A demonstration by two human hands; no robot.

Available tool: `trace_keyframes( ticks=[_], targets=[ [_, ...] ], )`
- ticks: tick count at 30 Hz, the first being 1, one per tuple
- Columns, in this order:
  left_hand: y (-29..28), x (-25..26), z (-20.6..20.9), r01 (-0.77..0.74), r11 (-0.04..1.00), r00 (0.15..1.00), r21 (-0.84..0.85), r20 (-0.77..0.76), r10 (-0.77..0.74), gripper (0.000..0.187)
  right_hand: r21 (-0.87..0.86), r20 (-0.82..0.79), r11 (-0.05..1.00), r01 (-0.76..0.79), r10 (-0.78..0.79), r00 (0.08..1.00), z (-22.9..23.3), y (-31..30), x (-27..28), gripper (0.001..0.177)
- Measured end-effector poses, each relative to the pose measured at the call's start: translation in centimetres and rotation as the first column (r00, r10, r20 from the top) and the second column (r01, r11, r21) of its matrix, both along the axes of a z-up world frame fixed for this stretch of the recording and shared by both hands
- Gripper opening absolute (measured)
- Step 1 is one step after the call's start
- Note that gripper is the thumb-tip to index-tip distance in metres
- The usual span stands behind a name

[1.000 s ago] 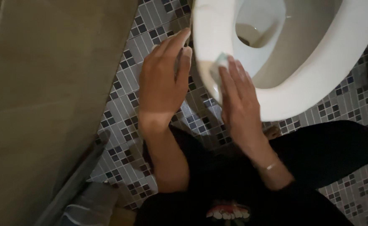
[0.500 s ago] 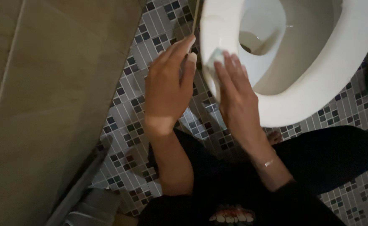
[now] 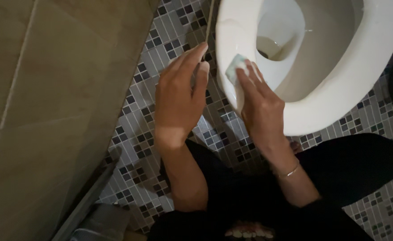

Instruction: The person wipes the rim and base of a toilet bowl with a small cloth by hand.

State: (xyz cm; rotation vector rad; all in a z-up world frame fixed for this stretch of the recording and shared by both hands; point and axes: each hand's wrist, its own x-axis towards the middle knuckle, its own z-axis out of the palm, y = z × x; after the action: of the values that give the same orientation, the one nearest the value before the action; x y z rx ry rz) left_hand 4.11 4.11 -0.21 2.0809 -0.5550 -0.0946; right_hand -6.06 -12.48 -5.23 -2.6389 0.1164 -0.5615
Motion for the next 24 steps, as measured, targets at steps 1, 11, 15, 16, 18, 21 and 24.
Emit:
trace_keyframes(
  ticks=[1,11,15,16,18,21,24],
  targets=[
    [0.0,0.1,0.0,-0.001,1.0,1.0,0.0,0.009,0.001,0.035,0.004,-0.013,1.0,0.011,-0.011,1.0,0.1,0.0,0.3,0.05],
    [0.1,0.3,0.0,0.004,1.0,1.0,0.031,0.0,-0.004,0.035,-0.127,-0.09,0.992,-0.01,-0.001,0.996,1.1,0.5,3.2,0.068],
    [0.3,0.3,-0.1,-0.02,0.998,0.999,0.058,0.03,0.018,0.036,0.057,-0.227,0.998,0.03,-0.016,0.974,1.8,0.2,2.7,0.073],
    [0.4,0.3,-0.1,-0.01,0.999,1.0,0.051,0.014,0.009,0.036,0.073,-0.256,0.996,0.044,-0.024,0.966,1.8,0.0,3.0,0.073],
    [0.3,0.6,-0.2,0.009,0.999,1.0,0.031,-0.008,-0.009,0.035,0.097,-0.304,0.993,0.072,-0.04,0.952,1.8,-0.8,5.1,0.073],
    [0.2,0.6,-0.1,0.003,0.999,1.0,0.044,-0.02,-0.002,0.037,-0.033,-0.131,0.999,-0.004,0.0,0.991,1.8,-0.6,6.9,0.078],
    [0.0,0.7,0.0,0.003,0.997,1.0,0.072,-0.023,-0.001,0.037,-0.232,-0.146,0.972,-0.028,-0.006,0.989,1.5,0.2,6.5,0.075]
  ],
)
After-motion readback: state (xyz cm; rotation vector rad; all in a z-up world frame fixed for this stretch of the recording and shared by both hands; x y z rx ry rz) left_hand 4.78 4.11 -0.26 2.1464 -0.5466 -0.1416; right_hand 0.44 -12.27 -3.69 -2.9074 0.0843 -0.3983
